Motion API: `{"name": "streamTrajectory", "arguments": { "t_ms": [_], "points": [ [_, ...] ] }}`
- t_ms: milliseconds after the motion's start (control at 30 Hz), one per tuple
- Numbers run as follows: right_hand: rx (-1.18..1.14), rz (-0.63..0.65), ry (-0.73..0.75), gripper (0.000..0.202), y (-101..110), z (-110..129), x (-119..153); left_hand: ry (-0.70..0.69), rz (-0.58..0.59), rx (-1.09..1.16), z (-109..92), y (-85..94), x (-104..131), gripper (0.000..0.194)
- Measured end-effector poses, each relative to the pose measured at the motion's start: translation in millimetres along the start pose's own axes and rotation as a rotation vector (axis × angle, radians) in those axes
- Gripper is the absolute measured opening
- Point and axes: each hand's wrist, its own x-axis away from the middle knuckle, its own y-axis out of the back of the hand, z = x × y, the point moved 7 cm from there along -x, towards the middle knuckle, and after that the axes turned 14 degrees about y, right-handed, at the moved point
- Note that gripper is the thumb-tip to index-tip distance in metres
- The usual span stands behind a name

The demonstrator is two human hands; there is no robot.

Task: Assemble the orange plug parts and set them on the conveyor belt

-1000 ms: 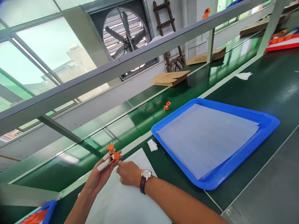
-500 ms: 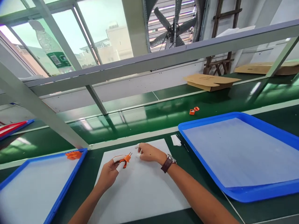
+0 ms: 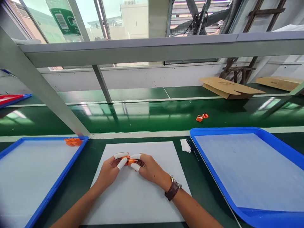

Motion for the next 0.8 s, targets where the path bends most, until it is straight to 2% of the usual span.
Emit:
{"name": "streamTrajectory", "arguments": {
  "t_ms": [167,233,300,367,400,500,633,700,800],
  "points": [
    [-0.253,-0.059,-0.198,0.032,-9,-19,5,-0.128,-0.067,-0.096,1,-0.4,2,0.022],
    [-0.199,-0.119,-0.137,0.023,-8,-17,5,-0.154,-0.091,-0.151,1,-1.4,4,0.022],
    [-0.044,-0.158,0.03,0.016,-7,-8,4,-0.142,-0.101,-0.16,3,-2.1,4,0.021],
    [0.101,-0.15,0.168,0.024,-10,-1,6,-0.104,-0.091,-0.132,7,-2.4,3,0.021],
    [0.142,-0.155,0.189,0.03,-11,-1,7,-0.088,-0.082,-0.12,8,-2.4,3,0.021],
    [0.16,-0.214,0.122,0.041,-8,-9,10,-0.078,-0.028,-0.137,8,-4.2,4,0.026],
    [0.13,-0.248,0.016,0.032,0,-18,11,-0.142,0.102,-0.216,-2,-14.0,11,0.046],
    [0.136,-0.257,0.0,0.026,4,-17,10,-0.2,0.071,-0.285,-8,-16.0,15,0.047],
    [0.206,-0.228,0.053,0.022,4,-7,10,-0.278,-0.039,-0.393,-13,-16.4,20,0.04]
  ]
}}
